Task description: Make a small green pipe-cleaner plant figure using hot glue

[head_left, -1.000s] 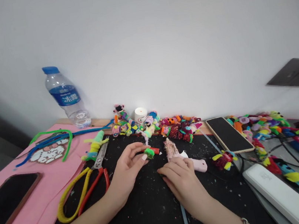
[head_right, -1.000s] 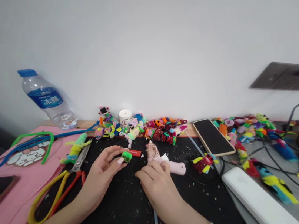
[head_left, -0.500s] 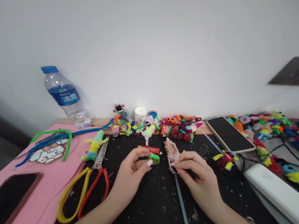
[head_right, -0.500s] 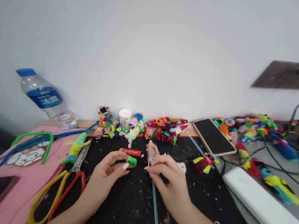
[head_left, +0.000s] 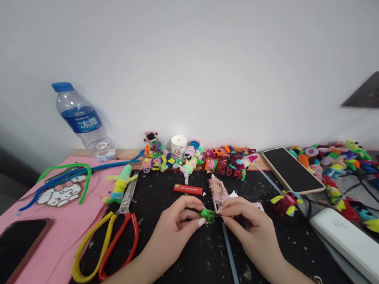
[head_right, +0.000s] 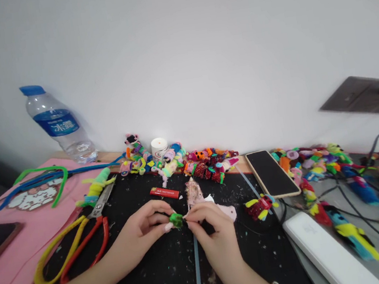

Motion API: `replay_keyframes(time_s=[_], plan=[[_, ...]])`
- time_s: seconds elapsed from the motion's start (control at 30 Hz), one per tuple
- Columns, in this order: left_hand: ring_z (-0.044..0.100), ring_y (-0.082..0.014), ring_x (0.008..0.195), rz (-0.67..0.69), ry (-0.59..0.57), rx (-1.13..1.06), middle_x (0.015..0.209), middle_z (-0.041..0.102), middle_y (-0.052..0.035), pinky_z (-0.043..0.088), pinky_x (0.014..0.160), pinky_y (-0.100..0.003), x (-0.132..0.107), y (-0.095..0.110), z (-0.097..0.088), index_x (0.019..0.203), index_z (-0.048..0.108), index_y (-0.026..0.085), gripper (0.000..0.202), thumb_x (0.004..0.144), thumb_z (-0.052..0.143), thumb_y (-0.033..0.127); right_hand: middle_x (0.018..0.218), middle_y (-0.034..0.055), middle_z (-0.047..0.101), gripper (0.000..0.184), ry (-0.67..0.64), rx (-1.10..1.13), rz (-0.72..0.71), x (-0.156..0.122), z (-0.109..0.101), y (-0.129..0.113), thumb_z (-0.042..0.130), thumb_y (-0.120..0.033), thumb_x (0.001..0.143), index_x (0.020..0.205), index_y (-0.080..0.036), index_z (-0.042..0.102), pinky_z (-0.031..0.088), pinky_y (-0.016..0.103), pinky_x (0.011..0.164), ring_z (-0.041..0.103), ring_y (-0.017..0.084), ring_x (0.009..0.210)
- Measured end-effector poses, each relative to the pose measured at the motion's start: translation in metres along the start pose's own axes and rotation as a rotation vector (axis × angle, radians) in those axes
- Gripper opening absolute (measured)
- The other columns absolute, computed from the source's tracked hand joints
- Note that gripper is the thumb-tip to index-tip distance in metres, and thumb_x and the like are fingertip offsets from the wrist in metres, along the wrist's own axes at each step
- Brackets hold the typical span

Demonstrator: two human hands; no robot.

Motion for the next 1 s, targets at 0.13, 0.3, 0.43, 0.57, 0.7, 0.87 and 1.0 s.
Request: replay_keyframes(time_s=[0.13, 0.3, 0.43, 0.57, 0.7, 0.87, 1.0], plan=[[0.060, -0.0172, 0.087, -0.005, -0.019, -0.011, 0.095, 0.057, -0.0033, 0.046, 0.080, -0.031, -0.0001, 0.0004, 0.0010, 0.095, 0.053, 0.019, 0.022, 0.074, 0.060, 0.015, 0.080, 0.0025, 0.059, 0.012, -0.004, -0.005, 0.008, -0.0002, 0.0010, -0.0014, 0.060, -0.011, 0.076, 0.071, -0.020, 0.064, 0.045, 0.031, 0.068, 0.058, 0.017, 0.076], [0.060, -0.0161, 0.086, 0.016, -0.037, -0.011, 0.095, 0.057, -0.0023, 0.046, 0.079, -0.029, -0.0013, 0.0008, 0.0019, 0.094, 0.054, 0.020, 0.020, 0.075, 0.059, 0.016, 0.080, 0.0022, 0.058, 0.012, -0.017, -0.021, 0.014, -0.0005, 0.0015, -0.0006, 0.060, -0.011, 0.076, 0.071, -0.021, 0.065, 0.045, 0.030, 0.068, 0.057, 0.017, 0.076], [0.060, -0.0155, 0.086, 0.015, -0.038, 0.000, 0.093, 0.057, -0.0016, 0.046, 0.078, -0.027, -0.0020, 0.0022, 0.0024, 0.093, 0.055, 0.019, 0.018, 0.076, 0.059, 0.017, 0.078, 0.0019, 0.058, 0.012, -0.025, -0.039, -0.006, 0.0008, 0.0020, -0.0010, 0.060, -0.011, 0.076, 0.072, -0.021, 0.065, 0.045, 0.029, 0.066, 0.057, 0.017, 0.074], [0.060, -0.0161, 0.085, 0.007, -0.038, 0.010, 0.092, 0.057, -0.0019, 0.046, 0.077, -0.027, -0.0016, 0.0035, 0.0022, 0.091, 0.056, 0.019, 0.016, 0.075, 0.060, 0.018, 0.079, 0.0025, 0.058, 0.013, -0.028, -0.065, -0.024, 0.0010, 0.0019, -0.0022, 0.059, -0.010, 0.077, 0.074, -0.021, 0.066, 0.046, 0.029, 0.066, 0.057, 0.017, 0.075], [0.060, -0.0167, 0.085, 0.011, -0.044, 0.027, 0.091, 0.059, -0.0025, 0.047, 0.076, -0.027, -0.0019, 0.0044, 0.0022, 0.090, 0.056, 0.018, 0.016, 0.075, 0.060, 0.017, 0.079, 0.0025, 0.058, 0.013, -0.029, -0.081, -0.031, 0.0004, 0.0018, -0.0031, 0.058, -0.011, 0.077, 0.073, -0.021, 0.065, 0.046, 0.029, 0.065, 0.057, 0.017, 0.075], [0.061, -0.0173, 0.085, 0.022, -0.027, 0.068, 0.089, 0.060, -0.0026, 0.047, 0.075, -0.027, -0.0018, 0.0069, 0.0027, 0.088, 0.057, 0.018, 0.014, 0.075, 0.059, 0.017, 0.077, 0.0016, 0.058, 0.011, -0.031, -0.055, 0.008, 0.0003, 0.0023, -0.0021, 0.059, -0.011, 0.077, 0.072, -0.021, 0.063, 0.045, 0.028, 0.066, 0.056, 0.016, 0.074], [0.061, -0.0179, 0.085, 0.029, -0.021, 0.095, 0.088, 0.061, -0.0032, 0.048, 0.074, -0.027, -0.0023, 0.0091, 0.0029, 0.088, 0.057, 0.018, 0.012, 0.075, 0.057, 0.017, 0.074, 0.0009, 0.057, 0.012, -0.033, -0.041, 0.025, 0.0000, 0.0026, -0.0016, 0.059, -0.011, 0.077, 0.070, -0.020, 0.061, 0.044, 0.028, 0.065, 0.056, 0.016, 0.072]])
Point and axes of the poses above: each hand's wrist, its own x-axis towards the middle knuckle, its own z-axis out of the palm, y = z × x, the point moved 2 cm from there along x, towards the middle knuckle
